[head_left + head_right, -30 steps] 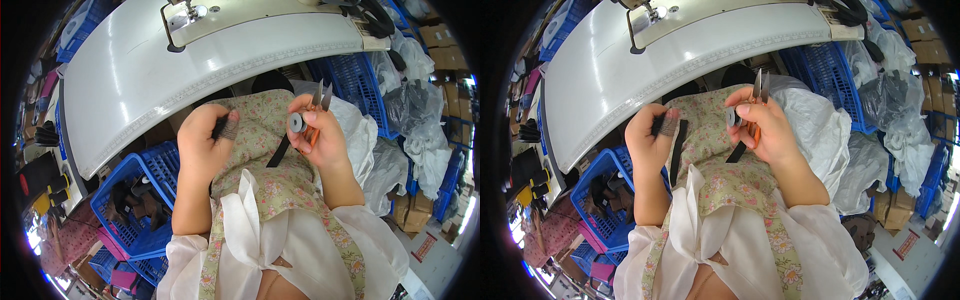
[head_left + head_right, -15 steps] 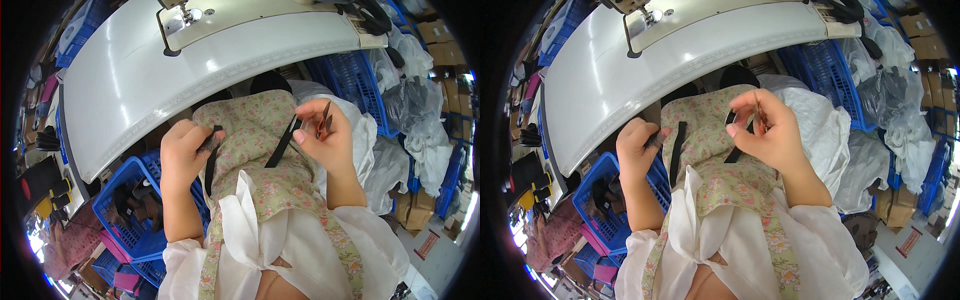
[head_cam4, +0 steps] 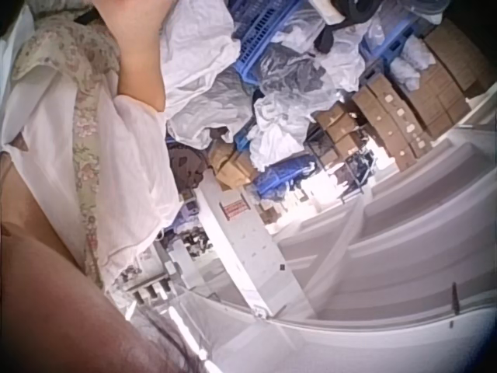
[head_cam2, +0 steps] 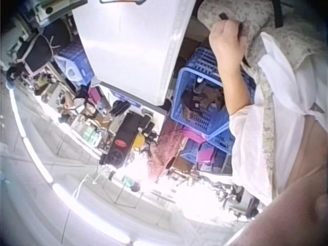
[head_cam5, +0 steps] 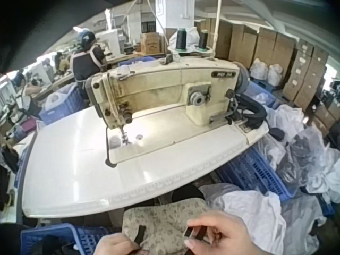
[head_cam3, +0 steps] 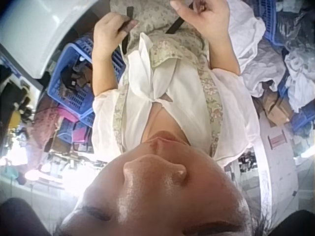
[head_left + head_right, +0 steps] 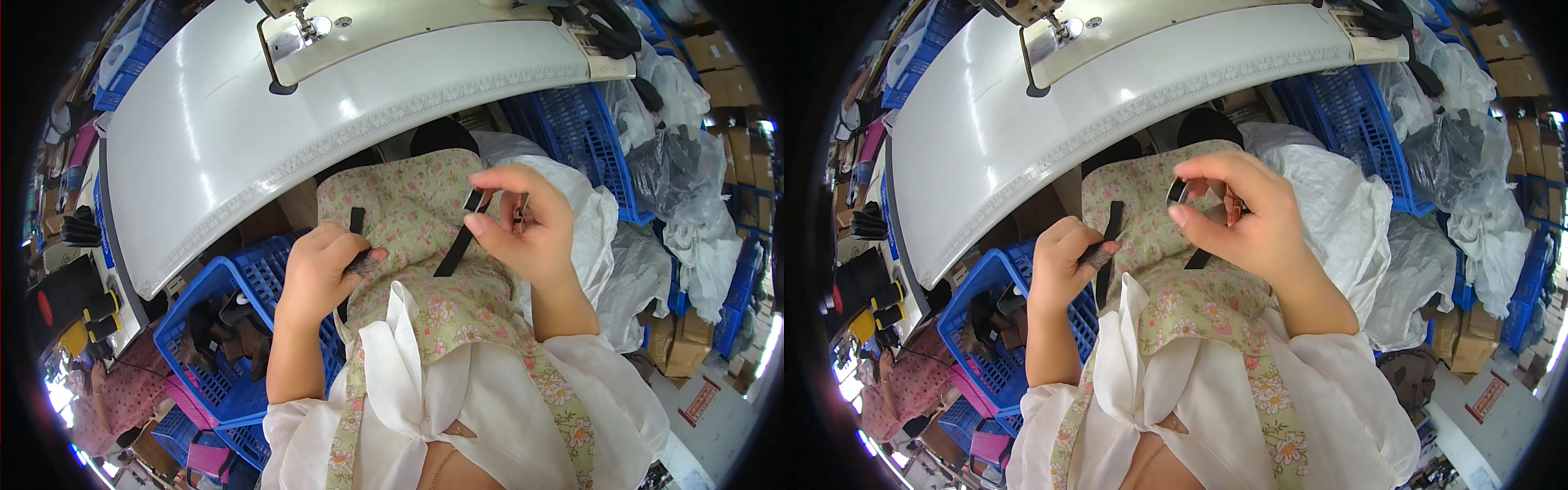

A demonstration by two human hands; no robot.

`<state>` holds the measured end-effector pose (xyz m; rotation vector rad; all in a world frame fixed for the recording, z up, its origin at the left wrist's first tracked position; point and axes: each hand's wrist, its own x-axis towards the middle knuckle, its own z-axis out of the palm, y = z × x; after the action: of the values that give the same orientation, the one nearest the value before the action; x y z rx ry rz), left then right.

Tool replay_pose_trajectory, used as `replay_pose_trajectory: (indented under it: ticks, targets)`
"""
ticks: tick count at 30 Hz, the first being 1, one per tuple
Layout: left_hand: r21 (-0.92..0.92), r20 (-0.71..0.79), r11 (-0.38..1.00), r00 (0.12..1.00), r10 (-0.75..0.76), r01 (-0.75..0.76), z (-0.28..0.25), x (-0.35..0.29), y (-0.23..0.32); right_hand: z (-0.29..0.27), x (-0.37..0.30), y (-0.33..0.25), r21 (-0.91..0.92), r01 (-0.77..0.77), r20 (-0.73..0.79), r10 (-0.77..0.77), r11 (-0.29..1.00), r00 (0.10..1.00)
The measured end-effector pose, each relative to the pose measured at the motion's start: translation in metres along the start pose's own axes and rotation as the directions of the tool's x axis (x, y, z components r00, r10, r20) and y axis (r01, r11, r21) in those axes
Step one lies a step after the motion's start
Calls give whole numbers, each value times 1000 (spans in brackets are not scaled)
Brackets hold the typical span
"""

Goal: The recorder is winding thread onto a bobbin and trimming excess thread from shoe components.

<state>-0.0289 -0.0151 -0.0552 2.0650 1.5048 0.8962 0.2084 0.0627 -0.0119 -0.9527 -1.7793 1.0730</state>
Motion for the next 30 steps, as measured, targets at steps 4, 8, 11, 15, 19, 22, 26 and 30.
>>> replay_pose_trajectory:
  ticks: [4, 8, 11, 15, 19, 22, 26, 30]
  targets:
    - [-93, 12, 994, 998, -57, 58, 14, 4, -6, 6, 22, 15, -40, -143, 16, 144, 989, 989]
    - [-353, 228, 748, 827, -514, 562, 24, 31, -9, 14, 84, 51, -322, -96, 22, 109, 942, 994]
    - [-716, 252, 450, 798, -548, 535, 44, 52, -25, 26, 139, 71, -439, -28, 47, 54, 898, 997]
    - [-878, 437, -86, 715, -545, 470, 56, 71, -27, 42, 180, 87, -651, 27, 131, 78, 759, 988]
    - [-863, 502, -343, 704, -502, 371, 70, 82, -32, 45, 189, 96, -693, 58, 174, 88, 719, 981]
    - [-859, 504, -382, 694, -514, 341, 75, 84, -36, 36, 181, 85, -610, -52, 155, 183, 791, 971]
    - [-860, 498, -398, 698, -515, 320, 76, 82, -38, 8, 159, 75, -512, -51, 119, 130, 858, 984]
    - [-857, 489, -424, 724, -486, 294, 74, 82, -36, -5, 125, 50, -609, 257, 403, 14, 751, 915]
